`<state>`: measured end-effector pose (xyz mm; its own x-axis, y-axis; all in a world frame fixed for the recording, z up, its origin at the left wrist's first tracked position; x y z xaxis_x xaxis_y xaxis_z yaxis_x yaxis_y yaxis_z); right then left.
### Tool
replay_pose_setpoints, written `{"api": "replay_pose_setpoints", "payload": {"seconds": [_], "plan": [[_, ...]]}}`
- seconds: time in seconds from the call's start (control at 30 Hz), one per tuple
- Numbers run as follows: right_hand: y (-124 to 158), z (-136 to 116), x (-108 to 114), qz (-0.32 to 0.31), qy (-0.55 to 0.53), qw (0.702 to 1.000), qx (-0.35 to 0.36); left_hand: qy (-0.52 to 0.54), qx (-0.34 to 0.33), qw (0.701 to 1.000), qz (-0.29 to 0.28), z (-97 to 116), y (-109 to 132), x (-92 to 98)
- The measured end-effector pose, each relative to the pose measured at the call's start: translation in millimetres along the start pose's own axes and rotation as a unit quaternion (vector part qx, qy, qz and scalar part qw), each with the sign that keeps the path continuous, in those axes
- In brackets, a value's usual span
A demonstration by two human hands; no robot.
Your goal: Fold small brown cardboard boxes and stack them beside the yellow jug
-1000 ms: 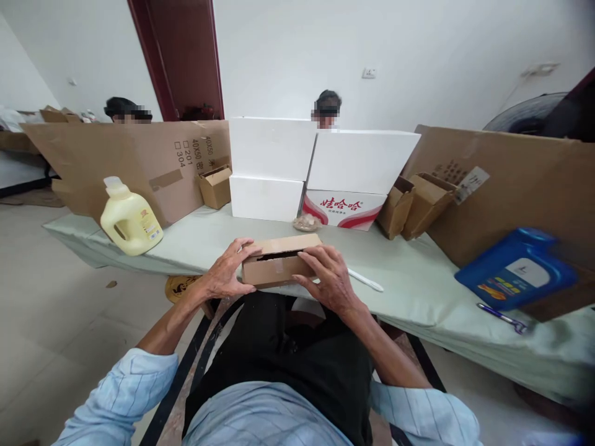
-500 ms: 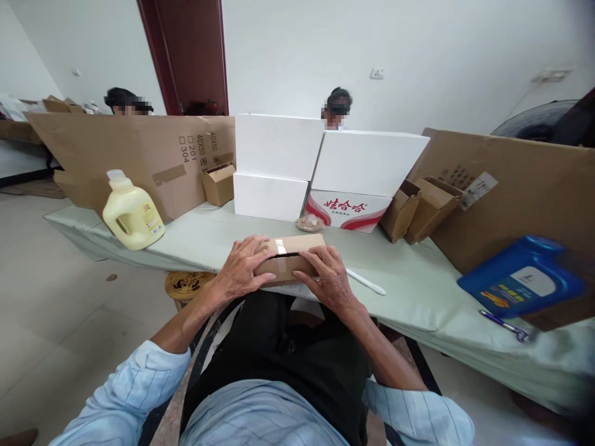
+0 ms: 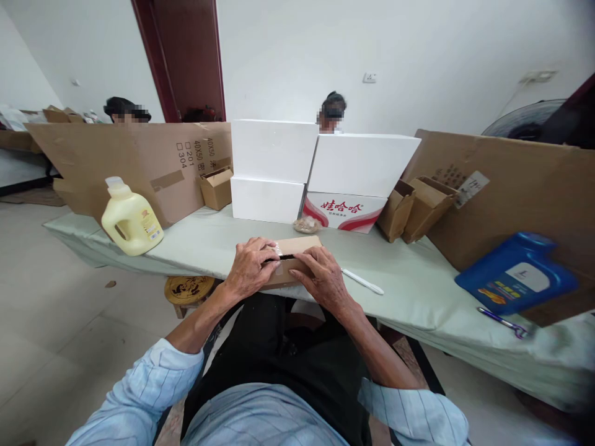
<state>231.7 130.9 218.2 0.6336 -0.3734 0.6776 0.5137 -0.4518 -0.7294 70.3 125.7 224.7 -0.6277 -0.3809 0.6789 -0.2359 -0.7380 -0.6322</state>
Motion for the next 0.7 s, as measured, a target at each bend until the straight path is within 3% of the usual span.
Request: {"api": "replay_pose_setpoints", "payload": {"seconds": [0.23, 0.37, 0.47, 0.7], "plan": [[-0.6, 1.2, -1.3, -0.006, -0.001, 1.0, -0.015, 0.015, -0.017, 0.999, 0.046, 4.6, -2.3, 5.2], [-0.9, 4.2, -1.3, 0.012, 0.011, 1.0, -0.024, -0.032, -0.063, 0.996, 0.06, 16.2, -1.5, 7.3], [-1.5, 5.1, -4.1, 0.009, 0.017, 1.0, -0.024, -0.083, -0.097, 0.991, 0.046, 24.4, -0.1, 4.1], [-2.0, 5.1, -4.6, 0.001, 0.006, 1.0, -0.029, -0.117, -0.103, 0.988, 0.001, 22.4, 1.8, -5.3]]}}
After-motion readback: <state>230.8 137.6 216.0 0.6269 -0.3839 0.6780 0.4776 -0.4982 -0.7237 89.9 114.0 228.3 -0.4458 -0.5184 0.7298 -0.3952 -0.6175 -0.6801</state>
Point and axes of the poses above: each hand's wrist, its own y-axis away from the middle knuckle, its own x-axis out of the back of the hand, z = x × y, the point moved 10 cm from there along -y, towards the middle knuckle, and after that the axes turned 3 degrees about -x, right-handed, at the moved point
